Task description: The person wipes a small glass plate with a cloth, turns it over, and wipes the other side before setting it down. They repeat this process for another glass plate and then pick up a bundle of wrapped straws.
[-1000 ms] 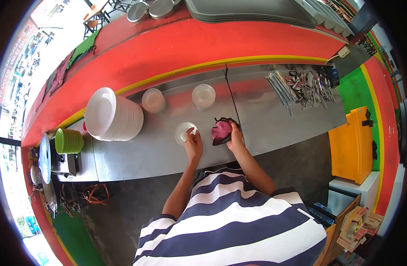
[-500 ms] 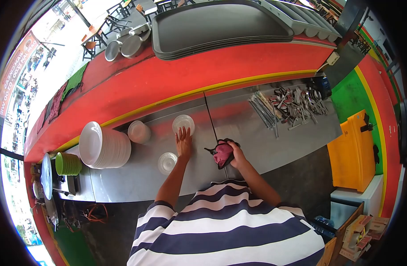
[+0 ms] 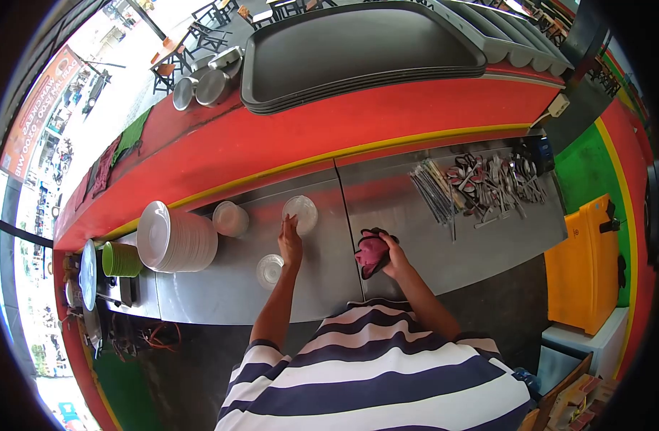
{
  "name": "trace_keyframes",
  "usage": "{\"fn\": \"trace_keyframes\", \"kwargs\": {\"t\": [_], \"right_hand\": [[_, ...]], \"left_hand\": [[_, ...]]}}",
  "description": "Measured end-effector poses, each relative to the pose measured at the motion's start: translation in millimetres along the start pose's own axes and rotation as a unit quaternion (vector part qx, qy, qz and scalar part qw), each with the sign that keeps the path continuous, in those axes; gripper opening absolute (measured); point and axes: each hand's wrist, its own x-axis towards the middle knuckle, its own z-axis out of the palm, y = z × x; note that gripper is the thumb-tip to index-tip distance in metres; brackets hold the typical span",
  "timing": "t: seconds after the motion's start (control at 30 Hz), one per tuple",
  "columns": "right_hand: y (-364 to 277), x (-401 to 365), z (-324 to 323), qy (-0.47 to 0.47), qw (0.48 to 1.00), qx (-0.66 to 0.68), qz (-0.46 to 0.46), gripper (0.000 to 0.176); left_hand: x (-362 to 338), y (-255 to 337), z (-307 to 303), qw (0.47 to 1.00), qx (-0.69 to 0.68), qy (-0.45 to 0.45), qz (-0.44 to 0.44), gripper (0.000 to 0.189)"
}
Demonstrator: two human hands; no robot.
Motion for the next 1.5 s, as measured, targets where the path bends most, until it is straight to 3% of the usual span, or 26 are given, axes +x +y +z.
{"fn": "trace_keyframes", "kwargs": {"t": [0.07, 0.17, 0.27, 0.37, 0.4, 0.47, 0.5, 0.6, 0.63, 0.73, 0.83, 0.93, 1.07, 1.23, 1.33, 1.37, 1.47, 1.5], "right_hand": [[-1.4, 1.0, 3.3, -0.036, 0.999, -0.01, 0.004, 0.037], [-5.9, -11.9, 31.8, -0.029, 0.999, -0.005, -0.04, 0.042], [-16.7, -27.6, 68.8, -0.103, 0.992, -0.009, -0.071, 0.05], [-11.0, -29.3, 85.3, -0.152, 0.968, -0.162, -0.119, 0.056], [-4.7, -28.2, 90.1, -0.146, 0.932, -0.283, -0.175, 0.057], [10.4, -26.2, 102.3, -0.122, 0.807, -0.504, -0.283, 0.059], [10.3, -29.0, 112.6, -0.099, 0.597, -0.694, -0.391, 0.056], [16.1, -20.5, 108.9, -0.073, 0.609, -0.66, -0.434, 0.049], [17.8, -19.4, 110.6, -0.018, 0.583, -0.667, -0.463, 0.04], [17.0, -13.9, 113.8, 0.0, 0.803, -0.504, -0.319, 0.033], [15.4, -0.6, 109.8, 0.033, 0.834, -0.44, -0.33, 0.029], [13.5, -19.1, 125.2, 0.062, 0.911, -0.345, -0.216, 0.028], [28.7, -15.9, 117.2, 0.089, 0.901, -0.345, -0.247, 0.024], [25.2, -27.5, 139.1, 0.044, 0.86, -0.426, -0.277, 0.028], [39.8, -21.1, 131.4, 0.013, 0.693, -0.595, -0.407, 0.037], [44.6, -28.9, 133.4, 0.005, 0.718, -0.599, -0.356, 0.047], [48.7, -41.8, 140.0, -0.063, 0.589, -0.684, -0.425, 0.052], [49.5, -38.5, 133.8, -0.103, 0.592, -0.671, -0.434, 0.069]], "left_hand": [[8.1, 11.1, -6.2, 0.992, -0.056, 0.048, -0.102, 0.012], [7.6, 15.7, -17.8, 0.986, -0.098, 0.058, -0.124, 0.017], [-11.6, 20.5, -10.4, 0.887, -0.441, 0.057, -0.122, 0.022], [-33.8, 97.3, -32.0, 0.841, -0.479, -0.033, -0.249, 0.022], [-38.4, 119.5, -33.2, 0.819, -0.495, -0.053, -0.287, 0.022], [-64.9, 116.3, -17.1, 0.827, -0.462, -0.123, -0.296, 0.02], [-75.6, 120.6, -11.1, 0.845, -0.447, -0.123, -0.267, 0.021], [-83.5, 136.0, -9.8, 0.885, -0.397, -0.138, -0.202, 0.022], [-77.6, 142.3, -21.6, 0.893, -0.377, -0.152, -0.194, 0.022], [-79.6, 132.1, -35.2, 0.878, -0.376, -0.18, -0.233, 0.02], [-71.5, 151.5, -56.9, 0.823, -0.469, -0.163, -0.276, 0.021], [-70.4, 154.7, -61.5, 0.793, -0.522, -0.119, -0.29, 0.023], [-79.3, 164.1, -54.6, 0.771, -0.563, -0.05, -0.293, 0.027], [-72.9, 169.4, -60.9, 0.789, -0.499, -0.15, -0.326, 0.038], [-78.2, 152.7, -50.5, 0.811, -0.453, -0.195, -0.315, 0.04], [-82.8, 142.2, -44.8, 0.823, -0.427, -0.212, -0.309, 0.04], [-89.8, 133.3, -40.1, 0.739, -0.551, -0.134, -0.364, 0.038], [-90.6, 134.7, -40.8, 0.721, -0.567, -0.107, -0.384, 0.038]]}}
